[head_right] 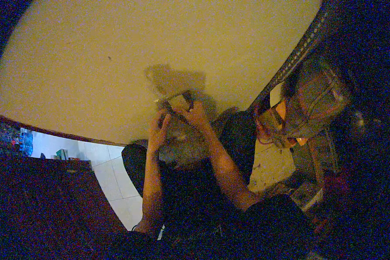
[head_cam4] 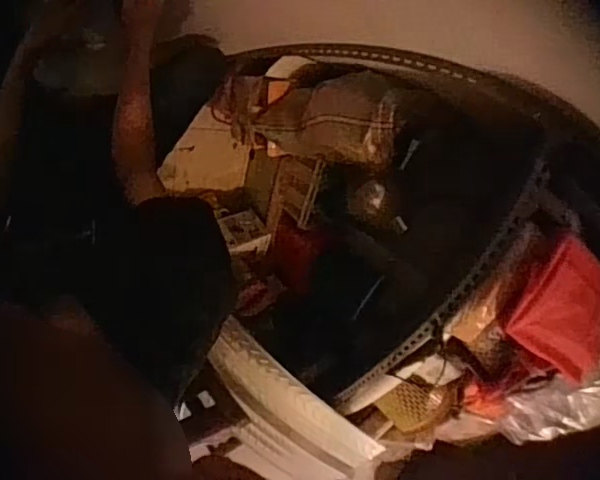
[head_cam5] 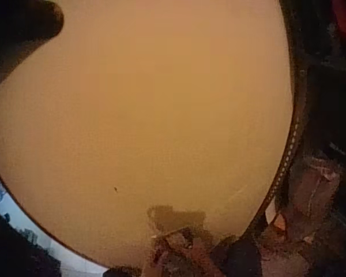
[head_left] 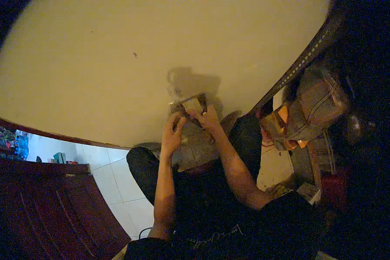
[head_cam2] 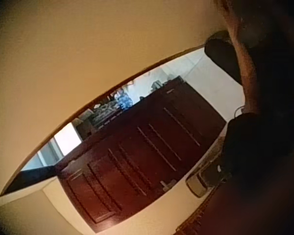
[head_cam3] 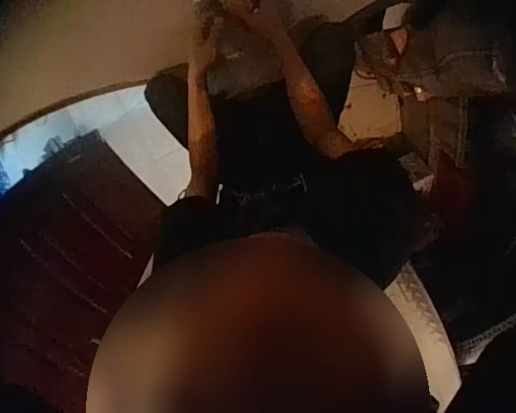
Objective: Repairing a small section of a wall using a putty knife and filler.
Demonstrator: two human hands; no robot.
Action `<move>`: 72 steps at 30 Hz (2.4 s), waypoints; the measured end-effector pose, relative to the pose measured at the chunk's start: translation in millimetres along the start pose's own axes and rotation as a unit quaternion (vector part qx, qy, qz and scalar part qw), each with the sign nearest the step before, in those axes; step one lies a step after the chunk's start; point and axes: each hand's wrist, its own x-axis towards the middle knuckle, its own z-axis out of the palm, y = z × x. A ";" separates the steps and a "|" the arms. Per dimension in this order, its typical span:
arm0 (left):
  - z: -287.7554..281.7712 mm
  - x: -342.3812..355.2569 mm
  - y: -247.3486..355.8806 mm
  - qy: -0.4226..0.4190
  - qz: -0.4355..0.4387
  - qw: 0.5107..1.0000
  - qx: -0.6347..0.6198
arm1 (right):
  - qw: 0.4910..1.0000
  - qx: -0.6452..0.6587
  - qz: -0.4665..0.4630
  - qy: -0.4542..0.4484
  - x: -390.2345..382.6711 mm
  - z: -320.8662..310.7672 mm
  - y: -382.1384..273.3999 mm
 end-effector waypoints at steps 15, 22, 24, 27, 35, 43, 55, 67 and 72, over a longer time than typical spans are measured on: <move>8.7 14.3 -13.2 0.141 0.003 0.988 -0.066 | 0.993 -0.076 -0.012 0.094 -6.1 34.2 -46.9; 11.2 12.6 1.9 0.132 0.029 0.991 0.017 | 0.987 -0.070 -0.127 0.070 -0.7 28.2 -10.7; 16.5 14.7 10.1 0.110 -0.010 0.993 -0.033 | 0.993 -0.022 -0.082 0.081 7.1 29.9 -0.9; 15.1 20.2 14.1 0.177 0.000 0.977 -0.120 | 0.996 0.001 -0.005 0.094 1.7 33.2 -8.2; 13.6 31.9 -8.7 0.209 -0.018 0.978 -0.016 | 0.991 0.000 0.010 0.133 -11.9 29.8 -55.7; 19.2 29.7 13.9 0.219 0.071 0.971 -0.058 | 0.989 0.125 -0.054 0.051 -9.5 27.8 -51.4; 12.3 31.5 16.4 0.204 0.033 0.978 -0.041 | 0.977 -0.148 -0.115 0.102 11.2 36.8 15.6; 11.5 33.2 13.8 0.201 0.019 0.978 -0.053 | 0.993 0.033 -0.006 0.117 -13.2 28.7 -70.6; 2.5 45.1 27.4 0.182 0.008 0.980 -0.080 | 0.997 0.032 -0.029 0.065 13.9 20.6 -56.9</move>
